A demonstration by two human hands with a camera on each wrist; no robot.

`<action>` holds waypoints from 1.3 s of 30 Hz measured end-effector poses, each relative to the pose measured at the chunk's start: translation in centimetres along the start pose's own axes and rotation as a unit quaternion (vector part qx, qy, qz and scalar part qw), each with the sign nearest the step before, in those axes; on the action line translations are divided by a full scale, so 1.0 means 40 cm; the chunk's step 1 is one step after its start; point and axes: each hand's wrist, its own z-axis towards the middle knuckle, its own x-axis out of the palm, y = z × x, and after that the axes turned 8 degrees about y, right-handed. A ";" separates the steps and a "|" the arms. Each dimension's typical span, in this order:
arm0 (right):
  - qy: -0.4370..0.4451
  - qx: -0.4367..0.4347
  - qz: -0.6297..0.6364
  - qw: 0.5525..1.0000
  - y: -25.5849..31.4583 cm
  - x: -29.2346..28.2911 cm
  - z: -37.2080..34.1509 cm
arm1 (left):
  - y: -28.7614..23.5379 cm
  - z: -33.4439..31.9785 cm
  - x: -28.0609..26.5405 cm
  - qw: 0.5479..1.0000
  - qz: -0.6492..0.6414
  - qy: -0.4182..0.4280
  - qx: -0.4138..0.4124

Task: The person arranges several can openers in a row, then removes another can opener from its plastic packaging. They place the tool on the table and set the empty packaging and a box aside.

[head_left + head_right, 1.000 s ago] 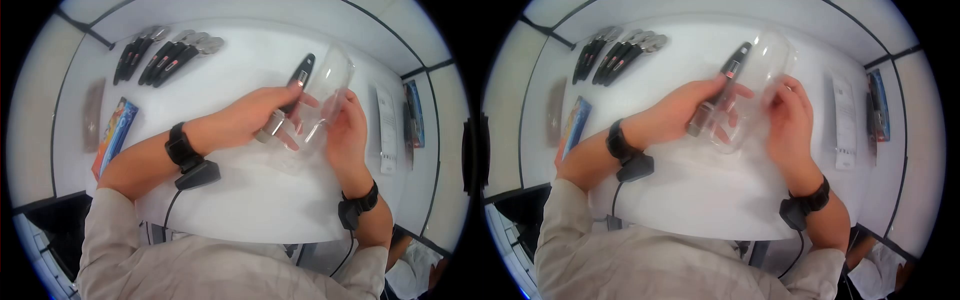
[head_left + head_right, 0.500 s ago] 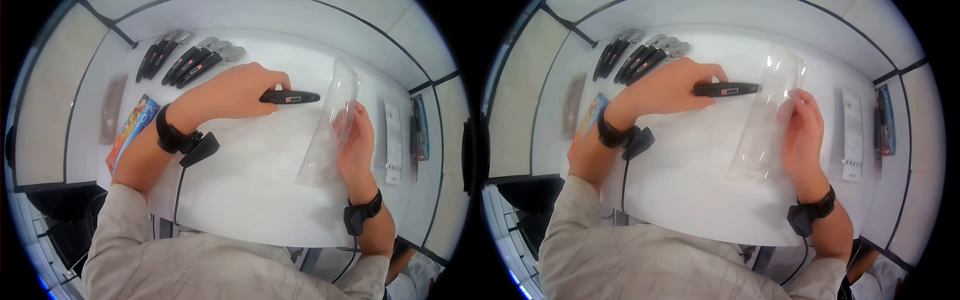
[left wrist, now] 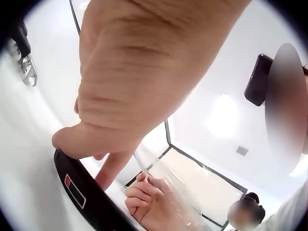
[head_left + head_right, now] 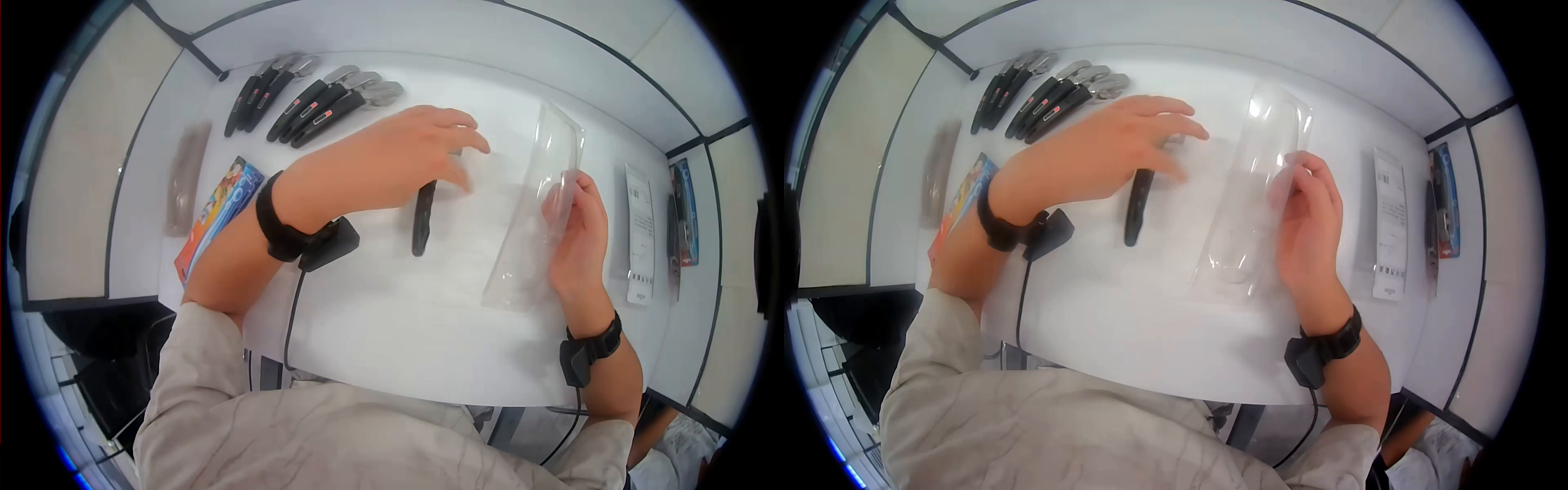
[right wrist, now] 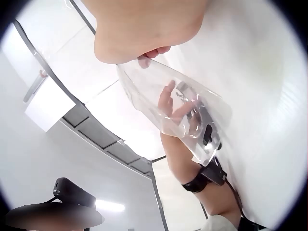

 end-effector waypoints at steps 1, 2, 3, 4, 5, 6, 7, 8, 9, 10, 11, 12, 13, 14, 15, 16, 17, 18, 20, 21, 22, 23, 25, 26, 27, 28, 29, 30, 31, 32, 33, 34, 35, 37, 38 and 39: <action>-0.003 0.000 0.002 1.000 0.000 0.001 0.000 | -0.007 0.001 -0.004 0.998 -0.024 0.029 -0.058; -0.006 0.001 0.004 1.000 0.000 0.002 0.000 | -0.017 0.001 -0.014 0.990 -0.047 0.058 -0.116; -0.008 0.001 0.006 1.000 0.000 0.003 0.000 | -0.031 0.005 -0.031 0.979 -0.070 0.087 -0.174; -0.002 0.000 0.013 1.000 0.000 0.002 0.000 | -0.047 0.009 -0.058 0.964 -0.055 0.138 -0.219; 0.008 -0.002 0.008 1.000 0.000 -0.002 0.000 | -0.050 0.003 -0.055 0.961 -0.052 0.135 -0.235; 0.017 -0.004 0.004 1.000 -0.001 -0.008 0.000 | -0.052 -0.004 -0.047 0.958 -0.050 0.133 -0.251; 0.025 -0.005 -0.002 1.000 -0.001 -0.012 0.000 | -0.055 -0.007 -0.041 0.954 -0.049 0.131 -0.266; 0.023 -0.003 0.007 1.000 -0.001 -0.012 0.000 | -0.063 -0.003 -0.038 0.941 -0.066 0.150 -0.297; 0.019 -0.002 0.016 1.000 -0.001 -0.008 0.000 | -0.073 0.004 -0.033 0.926 -0.082 0.170 -0.326; 0.014 0.000 0.024 1.000 -0.002 -0.006 0.000 | -0.081 0.011 -0.028 0.910 -0.099 0.190 -0.355; 0.017 -0.004 0.019 1.000 -0.004 -0.007 0.001 | -0.089 0.016 -0.020 0.909 -0.099 0.179 -0.364; 0.019 -0.007 0.013 1.000 -0.008 -0.010 0.002 | -0.096 0.021 -0.010 0.907 -0.099 0.168 -0.373; 0.017 -0.012 0.006 1.000 -0.009 -0.012 0.003 | -0.101 0.030 -0.001 0.906 -0.101 0.158 -0.379; 0.017 -0.006 0.020 1.000 -0.007 -0.012 0.002 | -0.100 0.034 -0.003 0.902 -0.103 0.163 -0.386; 0.017 -0.005 0.020 1.000 -0.008 -0.015 0.004 | -0.101 0.037 0.000 0.902 -0.085 0.166 -0.389; 0.017 -0.004 0.020 1.000 -0.015 -0.018 0.007 | -0.102 0.038 0.002 0.902 -0.067 0.168 -0.392; 0.017 -0.005 0.019 1.000 -0.015 -0.023 0.008 | -0.100 0.040 0.005 0.902 -0.048 0.168 -0.394; 0.009 -0.006 0.023 1.000 -0.012 -0.024 0.005 | -0.098 0.037 0.002 0.899 -0.045 0.174 -0.400; 0.007 -0.005 0.037 0.999 -0.013 -0.016 0.007 | -0.098 0.018 0.003 0.907 0.032 0.166 -0.385; 0.005 -0.002 0.034 0.999 -0.012 -0.016 0.007 | -0.098 0.009 0.001 0.908 0.073 0.163 -0.380; 0.003 0.000 0.032 0.999 -0.009 -0.013 0.006 | -0.098 0.010 -0.011 0.902 0.081 0.183 -0.383; 0.001 0.002 0.031 1.000 -0.008 -0.014 0.006 | -0.088 0.004 -0.012 0.904 0.083 0.201 -0.368; 0.010 0.000 0.028 1.000 -0.010 -0.018 0.006 | -0.068 -0.013 -0.009 0.907 0.087 0.234 -0.339; 0.006 0.001 0.025 1.000 -0.009 -0.014 0.007 | -0.069 -0.013 -0.007 0.910 0.101 0.220 -0.337; 0.001 0.002 0.021 1.000 -0.007 -0.013 0.006 | -0.071 -0.007 -0.006 0.901 0.121 0.217 -0.354; 0.005 0.005 0.023 1.000 -0.007 -0.014 0.005 | -0.074 0.003 -0.002 0.893 0.140 0.213 -0.371; 0.011 0.008 0.024 1.000 -0.007 -0.017 0.005 | -0.076 0.012 0.002 0.884 0.158 0.207 -0.389; 0.017 0.012 0.026 0.999 -0.007 -0.021 0.005 | -0.072 0.015 0.011 0.883 0.168 0.199 -0.390; 0.013 0.008 0.028 0.999 -0.008 -0.022 0.006 | -0.062 0.013 0.025 0.881 0.179 0.193 -0.393; 0.009 0.004 0.032 0.999 -0.011 -0.021 0.008 | -0.055 0.004 0.037 0.878 0.191 0.189 -0.397; 0.007 0.002 0.038 0.999 -0.016 -0.018 0.009 | -0.056 -0.005 0.047 0.899 0.207 0.149 -0.355; 0.008 0.003 0.036 0.999 -0.015 -0.019 0.008 | -0.058 -0.008 0.059 0.917 0.222 0.108 -0.312; 0.004 0.007 0.030 1.000 -0.010 -0.009 0.006 | -0.064 -0.008 0.066 0.932 0.235 0.067 -0.268; -0.004 0.013 0.019 1.000 0.004 0.008 0.000 | -0.081 0.001 0.068 0.920 0.239 0.113 -0.290; 0.000 0.009 0.017 1.000 0.001 0.003 0.002 | -0.085 0.007 0.070 0.913 0.234 0.137 -0.305; 0.005 0.005 0.013 1.000 -0.003 -0.002 0.003 | -0.088 0.010 0.072 0.906 0.228 0.160 -0.318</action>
